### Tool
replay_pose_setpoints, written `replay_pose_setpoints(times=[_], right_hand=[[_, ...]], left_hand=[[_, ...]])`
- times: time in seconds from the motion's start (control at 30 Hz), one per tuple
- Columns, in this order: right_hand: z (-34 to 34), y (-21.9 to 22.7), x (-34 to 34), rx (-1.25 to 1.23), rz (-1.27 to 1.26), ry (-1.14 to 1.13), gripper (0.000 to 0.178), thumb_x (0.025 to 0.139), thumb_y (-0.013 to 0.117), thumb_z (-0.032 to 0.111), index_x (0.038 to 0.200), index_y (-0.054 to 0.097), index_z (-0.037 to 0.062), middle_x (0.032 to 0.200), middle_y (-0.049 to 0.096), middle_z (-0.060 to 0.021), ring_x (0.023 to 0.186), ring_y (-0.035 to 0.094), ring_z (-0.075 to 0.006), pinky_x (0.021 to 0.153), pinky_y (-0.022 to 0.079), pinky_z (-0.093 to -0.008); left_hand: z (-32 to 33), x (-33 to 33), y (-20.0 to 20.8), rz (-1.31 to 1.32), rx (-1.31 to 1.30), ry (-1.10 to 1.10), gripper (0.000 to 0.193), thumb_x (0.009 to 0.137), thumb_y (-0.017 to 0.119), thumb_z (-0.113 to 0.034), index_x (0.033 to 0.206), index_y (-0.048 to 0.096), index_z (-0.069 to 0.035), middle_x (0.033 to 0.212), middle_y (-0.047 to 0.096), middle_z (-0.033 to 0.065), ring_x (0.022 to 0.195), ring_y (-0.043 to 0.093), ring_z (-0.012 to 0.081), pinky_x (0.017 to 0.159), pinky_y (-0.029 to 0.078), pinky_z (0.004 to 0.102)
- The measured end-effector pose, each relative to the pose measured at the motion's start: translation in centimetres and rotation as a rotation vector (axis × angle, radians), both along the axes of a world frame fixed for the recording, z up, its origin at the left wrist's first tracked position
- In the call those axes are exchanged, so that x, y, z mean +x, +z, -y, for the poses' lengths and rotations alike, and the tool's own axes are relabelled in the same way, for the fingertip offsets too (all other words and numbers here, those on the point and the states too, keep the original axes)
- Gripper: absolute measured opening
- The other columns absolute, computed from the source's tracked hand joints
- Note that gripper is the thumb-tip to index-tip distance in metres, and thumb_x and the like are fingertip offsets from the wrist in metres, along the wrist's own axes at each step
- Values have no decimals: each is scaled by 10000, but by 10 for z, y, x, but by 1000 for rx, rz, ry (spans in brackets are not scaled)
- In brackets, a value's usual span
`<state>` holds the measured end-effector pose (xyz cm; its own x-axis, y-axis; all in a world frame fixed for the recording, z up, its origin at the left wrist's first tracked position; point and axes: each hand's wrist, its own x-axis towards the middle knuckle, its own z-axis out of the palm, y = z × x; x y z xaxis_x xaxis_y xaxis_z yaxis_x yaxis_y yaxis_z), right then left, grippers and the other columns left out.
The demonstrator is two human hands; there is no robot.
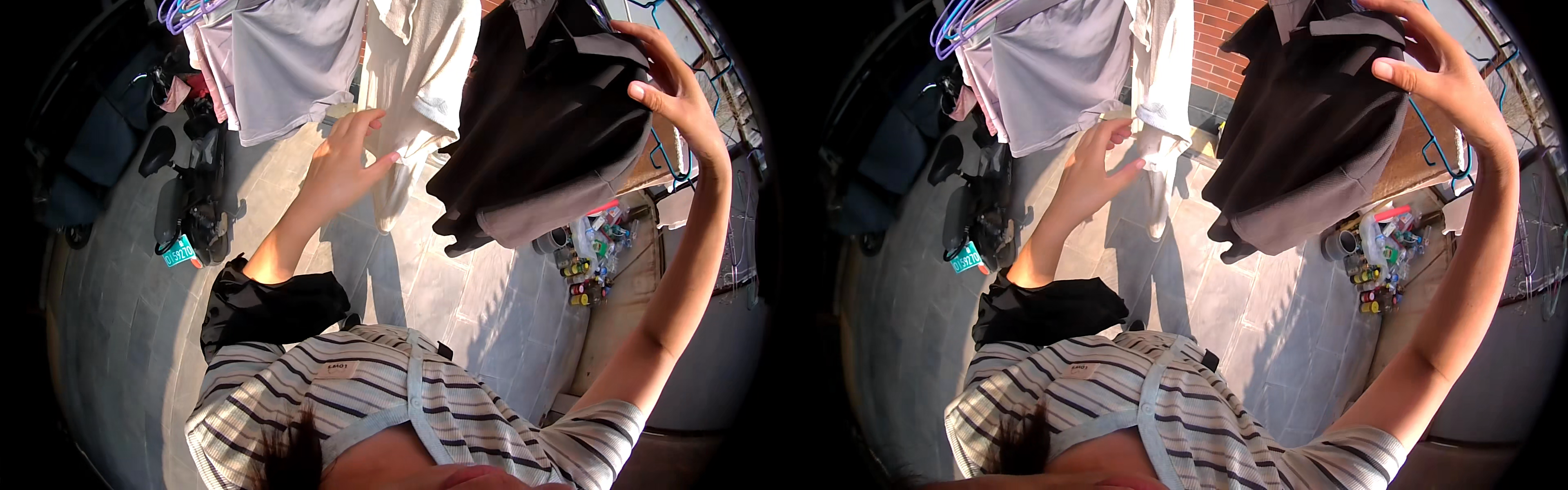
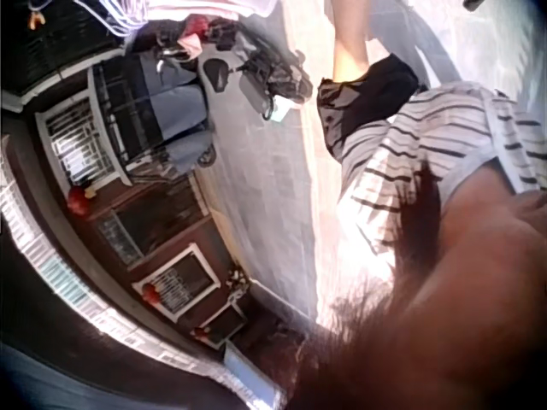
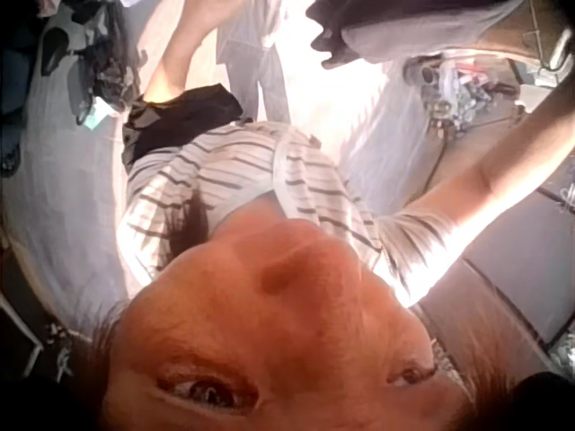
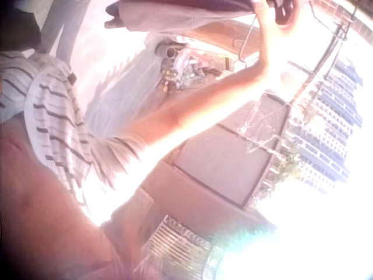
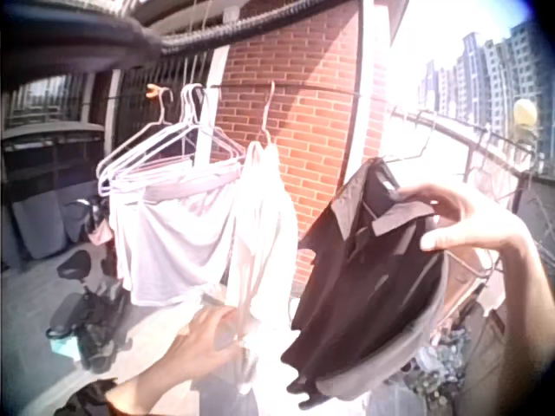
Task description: The person hangs a white cloth on a purple hanger, then hangs a dark pair of pants, a light-colored shirt, and a white towel on separate blue and purple hangers on a laundry line.
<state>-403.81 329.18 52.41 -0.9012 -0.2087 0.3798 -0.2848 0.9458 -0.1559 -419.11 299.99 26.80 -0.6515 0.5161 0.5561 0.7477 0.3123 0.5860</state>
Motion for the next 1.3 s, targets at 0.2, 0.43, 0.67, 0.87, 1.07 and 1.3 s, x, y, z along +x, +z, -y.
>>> replay_pose_setpoints(times=[0.2, 0.43, 0.67, 0.87, 1.07, 1.3], right_hand=[[18, -5, 29, -68, 122, 88, 871, 622, 773, 464, 1329, 444, 76, 1290, 435, -86, 1273, 376, -233, 1099, 215, -356], [43, -65, 15, 272, -496, 25, 493, 630, 579, -123, 1085, 602, 63, 1027, 545, -113, 951, 555, -278, 809, 447, -330], [44, -103, 27, 451, -883, 92, 351, 574, 629, 9, 915, 683, 68, 865, 603, -37, 791, 583, -196, 679, 453, -308], [43, -94, 38, 84, -818, 126, 430, 529, 579, -119, 937, 648, 0, 874, 567, -109, 823, 571, -237, 743, 462, -303], [51, -98, 21, 246, -511, 169, 390, 557, 540, -143, 902, 613, 24, 909, 552, -98, 871, 555, -285, 760, 450, -351], [-1, -132, -5, 56, -337, -10, 419, 583, 484, -172, 932, 581, 39, 961, 549, -127, 957, 554, -339, 800, 455, -382]], left_hand=[[6, 17, 14, -430, 460, 162, 491, 687, 708, -12, 1131, 498, -14, 1074, 543, 121, 965, 549, 265, 866, 448, 346], [-21, 58, 80, -751, 461, -240, 339, 689, 695, -60, 1004, 571, -75, 976, 586, 62, 892, 557, 259, 779, 449, 357], [-44, 60, 73, -381, 320, -244, 304, 717, 664, -35, 1006, 573, -52, 961, 607, 102, 899, 565, 260, 816, 430, 339], [-40, 57, 36, -219, 236, -248, 301, 768, 622, -26, 1060, 559, -58, 1079, 564, 85, 939, 560, 213, 818, 455, 319], [-39, 57, 22, -15, 378, -353, 348, 806, 605, -45, 1144, 520, -53, 1117, 559, 75, 1013, 547, 182, 866, 453, 314], [-3, 43, -13, 149, 285, -157, 301, 809, 611, -73, 1100, 542, -41, 1064, 582, 84, 975, 559, 190, 856, 461, 313]])
